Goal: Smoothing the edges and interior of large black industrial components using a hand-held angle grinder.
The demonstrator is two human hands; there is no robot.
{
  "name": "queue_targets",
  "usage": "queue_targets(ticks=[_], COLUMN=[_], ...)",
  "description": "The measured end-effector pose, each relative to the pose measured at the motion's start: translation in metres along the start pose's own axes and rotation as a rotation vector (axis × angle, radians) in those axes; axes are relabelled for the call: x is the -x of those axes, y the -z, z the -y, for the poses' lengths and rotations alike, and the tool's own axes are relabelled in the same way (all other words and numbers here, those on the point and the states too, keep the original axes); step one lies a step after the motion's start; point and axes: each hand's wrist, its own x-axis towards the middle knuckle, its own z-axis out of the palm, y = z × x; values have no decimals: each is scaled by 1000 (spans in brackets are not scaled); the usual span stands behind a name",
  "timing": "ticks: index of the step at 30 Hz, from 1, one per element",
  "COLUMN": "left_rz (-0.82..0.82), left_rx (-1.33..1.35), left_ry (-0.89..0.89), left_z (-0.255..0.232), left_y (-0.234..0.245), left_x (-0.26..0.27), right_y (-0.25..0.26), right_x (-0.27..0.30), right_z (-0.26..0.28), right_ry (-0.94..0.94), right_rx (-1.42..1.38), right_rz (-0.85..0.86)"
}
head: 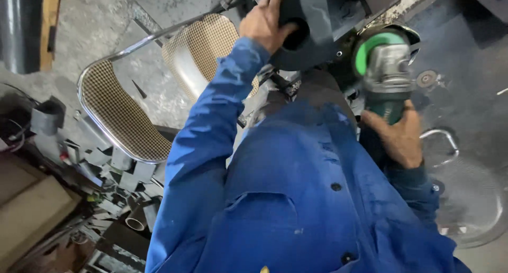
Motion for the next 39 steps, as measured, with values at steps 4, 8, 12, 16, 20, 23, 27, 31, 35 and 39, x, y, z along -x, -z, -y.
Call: queue_targets(ticks=[4,8,12,16,20,23,27,31,35,39], left_rz=[449,247,213,59,360,177,37,3,-37,-17], left_rx=[-103,-119,-58,91,451,1035,1180,1264,1435,1230], left_ry=[224,347,696,870,1015,1221,1159,1073,1046,988], left_z=[24,20,-10,-30,-37,-50,-43,-41,-38,-46], left_y=[-29,-30,-25,-29,-26,-13,-49,-62,-77,-73], left_x=[9,32,46,63,83,97,137,153,163,160], right_y=[13,9,5,2,-4,-15,-29,-51,-68,-62], right_x=[18,30,31,16,-16,-29,-50,-71,-82,-76], right_z=[-5,-27,-32,-17,-9,30,63,78,88,84], right_ry=[-17,64,-10,60,109,282,365,532,226,353], right_rx=[-190,-238,-385,-262,-337,-113,-163,-43,123,55], right_rz=[-45,-127,-151,-115,49,-9,80,116,191,250])
